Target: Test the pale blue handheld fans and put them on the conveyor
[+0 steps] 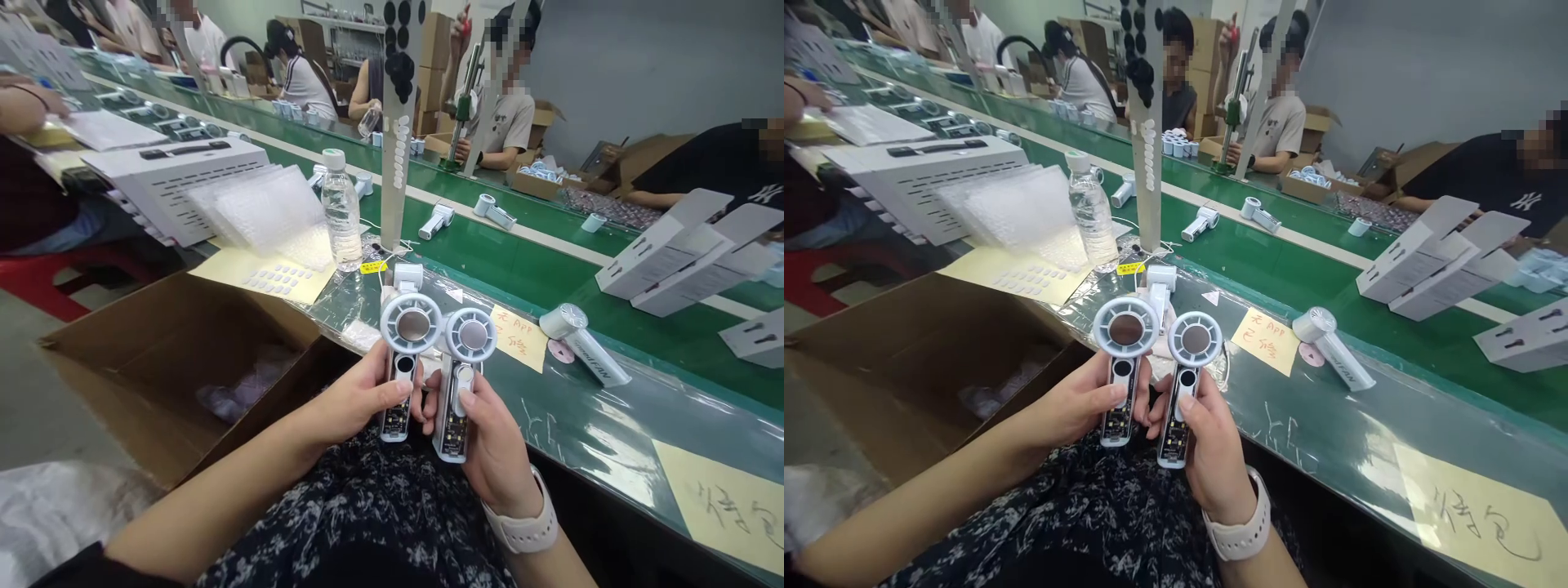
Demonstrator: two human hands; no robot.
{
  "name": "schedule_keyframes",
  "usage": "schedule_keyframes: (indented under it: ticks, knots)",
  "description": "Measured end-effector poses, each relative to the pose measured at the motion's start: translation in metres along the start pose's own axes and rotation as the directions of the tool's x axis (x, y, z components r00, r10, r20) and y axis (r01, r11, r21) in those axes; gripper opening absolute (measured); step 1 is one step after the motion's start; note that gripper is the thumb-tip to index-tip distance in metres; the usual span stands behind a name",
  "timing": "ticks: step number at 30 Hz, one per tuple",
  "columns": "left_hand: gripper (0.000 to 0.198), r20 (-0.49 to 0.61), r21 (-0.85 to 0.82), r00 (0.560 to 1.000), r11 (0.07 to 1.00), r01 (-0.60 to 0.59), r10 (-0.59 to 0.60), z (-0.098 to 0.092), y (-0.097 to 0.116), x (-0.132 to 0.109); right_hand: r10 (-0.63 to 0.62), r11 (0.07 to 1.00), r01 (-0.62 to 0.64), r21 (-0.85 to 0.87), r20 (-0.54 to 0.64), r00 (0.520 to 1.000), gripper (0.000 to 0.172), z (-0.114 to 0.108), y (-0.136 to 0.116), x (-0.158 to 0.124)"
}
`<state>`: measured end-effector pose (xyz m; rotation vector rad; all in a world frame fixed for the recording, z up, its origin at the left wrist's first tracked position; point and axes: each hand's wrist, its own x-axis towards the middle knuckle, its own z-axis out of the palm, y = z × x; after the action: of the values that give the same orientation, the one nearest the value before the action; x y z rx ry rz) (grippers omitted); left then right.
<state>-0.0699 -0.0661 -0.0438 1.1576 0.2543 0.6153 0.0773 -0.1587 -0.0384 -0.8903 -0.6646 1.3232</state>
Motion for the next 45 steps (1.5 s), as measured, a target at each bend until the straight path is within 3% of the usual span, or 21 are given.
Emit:
schedule_keyframes:
  ticks: [5,12,15,18,21,26,31,35,40,43,45]
  knots:
    - [0.030,-0.034,-0.130,0.999,0.991,0.006,-0.010,0.001,-0.002,0.002,-0.009,1.000,0.009,0.003,-0.041,0.999,0.029,0.001,0.001,0.000]
    - [0.025,-0.018,-0.123,0.999,0.991,0.048,-0.051,0.003,0.008,0.001,-0.007,0.999,0.006,-0.039,-0.035,0.999,0.032,-0.001,0.003,0.001]
    - [0.026,-0.113,-0.050,0.988,0.994,0.099,-0.104,0.004,0.007,0.001,-0.024,1.000,0.023,-0.020,-0.053,0.998,0.030,-0.004,0.003,0.001]
    - [0.044,-0.236,0.000,0.962,0.990,0.144,-0.140,0.004,0.003,0.003,-0.010,1.000,0.011,0.017,-0.044,0.999,0.029,-0.006,0.004,0.001]
    - [0.051,-0.277,-0.025,0.950,0.990,0.141,-0.142,0.003,0.000,0.003,0.042,0.995,-0.043,0.093,0.012,0.999,0.041,-0.009,0.003,0.002]
    - [0.041,-0.180,-0.072,0.978,0.993,0.093,-0.105,0.002,0.005,0.000,0.090,0.974,-0.058,0.217,-0.141,0.986,0.039,-0.011,0.001,0.001]
    - [0.040,-0.122,-0.079,0.989,0.994,0.079,-0.088,0.006,0.011,-0.007,0.079,0.963,-0.066,0.261,-0.042,0.996,0.037,-0.008,-0.002,-0.004]
    - [0.039,-0.155,-0.091,0.982,0.991,0.094,-0.107,0.008,0.012,-0.008,0.068,0.974,-0.047,0.222,-0.089,0.994,0.032,-0.007,-0.004,-0.004]
    - [0.059,-0.146,-0.214,0.971,0.965,0.154,-0.187,0.012,0.013,-0.003,0.162,0.950,-0.107,0.293,-0.172,0.972,0.027,-0.004,-0.006,-0.002]
    - [0.059,-0.101,-0.246,0.967,0.948,0.203,-0.234,0.012,0.009,-0.002,0.184,0.939,-0.130,0.317,-0.149,0.972,0.027,0.000,-0.007,-0.003]
    - [0.058,-0.128,-0.257,0.962,0.945,0.203,-0.242,0.011,0.006,-0.003,0.165,0.941,-0.125,0.315,-0.105,0.981,0.030,0.002,-0.008,-0.004]
